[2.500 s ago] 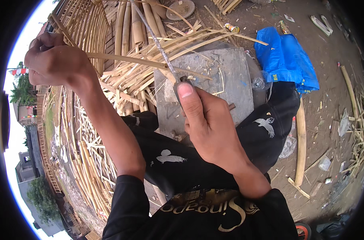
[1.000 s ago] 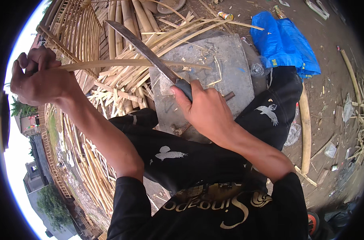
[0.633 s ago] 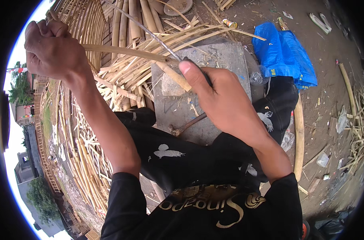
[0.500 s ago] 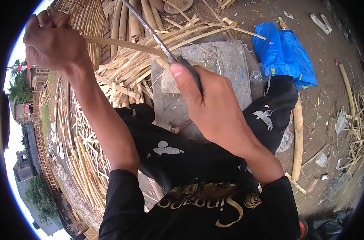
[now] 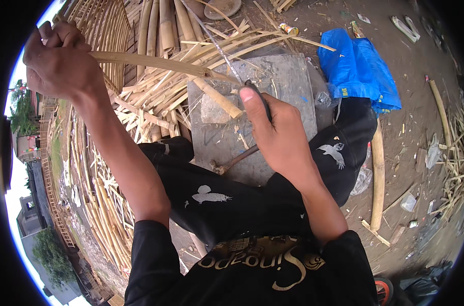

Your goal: The person constructs a bamboo frame, trimming thin bamboo strips with a blade, aligning them into a rectangular grid, and securing the joints by driving small nails with a hammer.

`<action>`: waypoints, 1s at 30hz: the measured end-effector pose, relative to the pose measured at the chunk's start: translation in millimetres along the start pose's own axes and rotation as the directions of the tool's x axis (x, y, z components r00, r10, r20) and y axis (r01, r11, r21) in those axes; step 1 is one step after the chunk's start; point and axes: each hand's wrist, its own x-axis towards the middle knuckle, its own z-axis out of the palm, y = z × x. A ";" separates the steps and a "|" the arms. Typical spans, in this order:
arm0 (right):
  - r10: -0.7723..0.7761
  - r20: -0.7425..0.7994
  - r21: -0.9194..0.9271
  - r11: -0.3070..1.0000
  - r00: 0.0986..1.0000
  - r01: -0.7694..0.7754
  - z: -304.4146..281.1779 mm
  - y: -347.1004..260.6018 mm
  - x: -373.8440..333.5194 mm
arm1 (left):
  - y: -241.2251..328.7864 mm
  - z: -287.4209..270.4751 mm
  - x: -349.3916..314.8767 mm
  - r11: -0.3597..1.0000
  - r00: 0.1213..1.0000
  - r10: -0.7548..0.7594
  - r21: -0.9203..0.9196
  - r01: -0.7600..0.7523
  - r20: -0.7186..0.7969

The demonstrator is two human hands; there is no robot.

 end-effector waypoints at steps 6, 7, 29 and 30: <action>0.079 -0.058 -0.357 0.929 0.995 -0.094 27.5 88.8 22.7 | -70.0 -63.6 12.6 0.602 0.892 0.356 0.661 -0.448 0.280; 0.158 -0.049 -0.361 0.918 0.986 -0.165 17.5 100.6 24.1 | -69.2 -66.0 6.9 0.791 0.965 0.186 0.555 -0.258 0.184; -0.195 0.094 -0.859 0.481 0.976 0.179 -38.2 150.6 106.5 | -110.4 -275.3 -8.9 0.797 0.490 -0.356 0.016 0.604 -0.796; -0.289 0.124 -0.888 0.394 0.949 0.236 -42.7 159.7 116.7 | -114.1 -294.4 -10.5 0.788 0.472 -0.420 -0.053 0.614 -0.775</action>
